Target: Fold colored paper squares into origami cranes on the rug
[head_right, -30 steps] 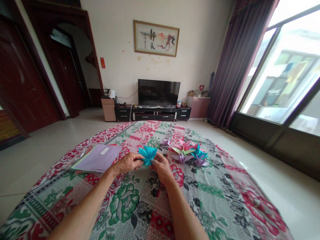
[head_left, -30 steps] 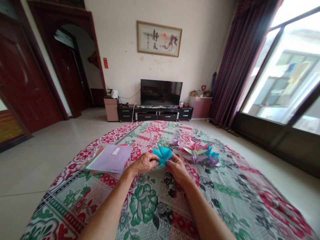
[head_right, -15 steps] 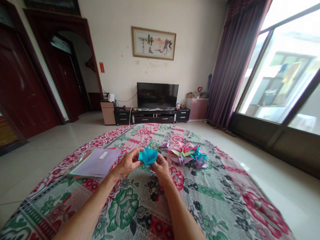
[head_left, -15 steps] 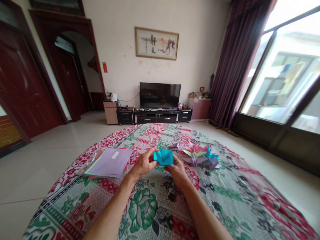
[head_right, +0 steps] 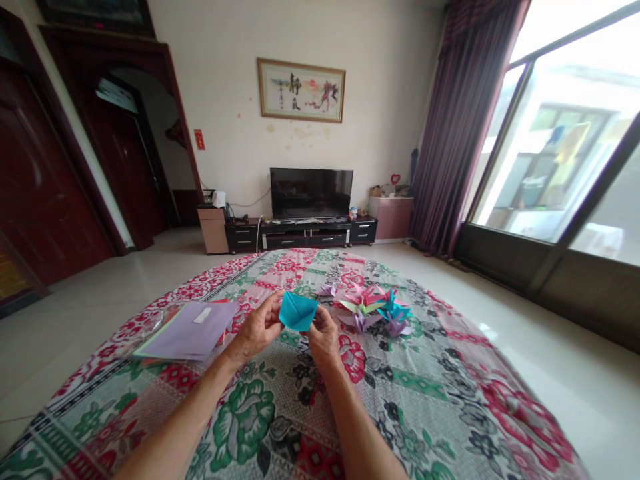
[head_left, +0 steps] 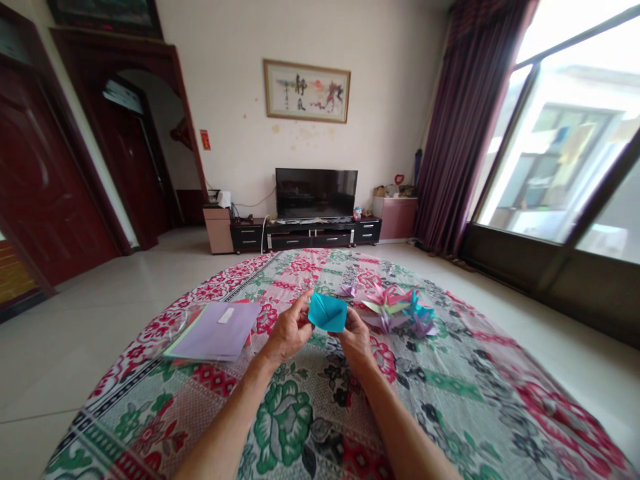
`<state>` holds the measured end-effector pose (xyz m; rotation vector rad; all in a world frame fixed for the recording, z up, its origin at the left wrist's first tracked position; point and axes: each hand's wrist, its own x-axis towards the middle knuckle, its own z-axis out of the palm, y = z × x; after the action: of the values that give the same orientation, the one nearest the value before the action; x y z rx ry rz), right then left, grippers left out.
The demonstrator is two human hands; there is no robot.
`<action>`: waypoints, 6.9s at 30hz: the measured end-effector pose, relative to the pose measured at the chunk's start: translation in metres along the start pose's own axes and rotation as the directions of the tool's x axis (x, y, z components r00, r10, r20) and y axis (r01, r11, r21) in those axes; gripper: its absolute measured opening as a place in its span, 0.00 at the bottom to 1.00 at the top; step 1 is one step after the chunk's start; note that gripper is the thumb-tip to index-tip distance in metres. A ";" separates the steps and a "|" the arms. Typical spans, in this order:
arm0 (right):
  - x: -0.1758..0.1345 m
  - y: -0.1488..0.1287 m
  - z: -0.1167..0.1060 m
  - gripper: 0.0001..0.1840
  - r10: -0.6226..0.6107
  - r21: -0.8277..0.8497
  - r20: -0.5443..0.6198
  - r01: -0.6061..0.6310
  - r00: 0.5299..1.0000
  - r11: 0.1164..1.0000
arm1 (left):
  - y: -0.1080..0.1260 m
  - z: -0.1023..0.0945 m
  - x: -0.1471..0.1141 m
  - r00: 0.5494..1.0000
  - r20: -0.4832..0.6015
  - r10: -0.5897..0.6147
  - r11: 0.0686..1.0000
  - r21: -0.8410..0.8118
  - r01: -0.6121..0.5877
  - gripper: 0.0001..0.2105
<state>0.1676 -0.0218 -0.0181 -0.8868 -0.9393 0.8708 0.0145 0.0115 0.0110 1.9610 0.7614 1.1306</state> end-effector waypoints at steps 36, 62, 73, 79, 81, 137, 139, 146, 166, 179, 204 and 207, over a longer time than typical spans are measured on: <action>-0.006 0.006 0.011 0.14 -0.170 -0.119 0.021 0.171 0.985 0.978 | -0.013 0.012 0.002 0.927 -0.229 -0.298 0.944 -0.212 0.252 0.11; -0.012 0.000 0.020 0.16 -0.151 -0.164 -0.003 0.149 0.989 0.975 | -0.003 0.008 0.004 0.805 -0.354 -0.476 0.855 -0.402 0.329 0.13; -0.011 0.010 0.022 0.18 0.017 -0.029 -0.010 -0.017 1.000 0.999 | -0.006 0.011 0.005 0.817 -0.372 -0.440 0.894 -0.263 0.362 0.10; -0.014 0.006 0.024 0.18 0.093 0.024 -0.012 -0.092 0.996 0.995 | -0.004 0.012 0.006 0.806 -0.423 -0.413 0.909 -0.240 0.340 0.09; -0.013 0.005 0.024 0.19 0.095 0.041 -0.033 -0.094 0.995 0.995 | -0.005 0.012 0.006 0.838 -0.391 -0.380 0.921 -0.238 0.307 0.08; -0.006 0.002 0.010 0.21 0.233 0.184 0.034 -0.236 0.972 0.954 | 0.006 0.028 0.000 0.938 -0.269 -0.218 0.951 -0.272 0.144 0.17; -0.007 0.002 0.011 0.21 0.240 0.196 0.039 -0.243 0.970 0.950 | 0.008 0.026 -0.001 0.946 -0.257 -0.198 0.967 -0.208 0.146 0.15; -0.007 0.001 0.012 0.21 0.232 0.216 0.070 -0.242 0.970 0.946 | 0.011 0.022 -0.003 0.963 -0.262 -0.058 0.998 0.014 0.064 0.11; -0.004 0.004 0.008 0.10 0.491 0.265 0.140 -0.510 0.860 0.818 | -0.010 0.020 0.002 0.871 -0.162 -0.463 0.864 -0.301 0.403 0.16; -0.011 -0.002 0.013 0.16 0.438 0.215 0.180 -0.469 0.881 0.856 | -0.009 0.019 0.002 0.911 -0.317 -0.265 0.961 -0.004 0.278 0.12; -0.010 0.003 0.011 0.18 0.251 0.052 0.067 -0.255 0.966 0.966 | -0.002 0.021 0.002 0.922 -0.315 -0.223 0.966 -0.200 0.166 0.14; -0.010 0.001 0.011 0.19 0.255 0.035 0.087 -0.258 0.963 0.965 | -0.003 0.020 0.003 0.906 -0.313 -0.285 0.941 -0.273 0.201 0.13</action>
<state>0.1545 -0.0279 -0.0183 -0.9522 -0.8830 1.1543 0.0335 0.0096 0.0031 1.4383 0.9795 1.3614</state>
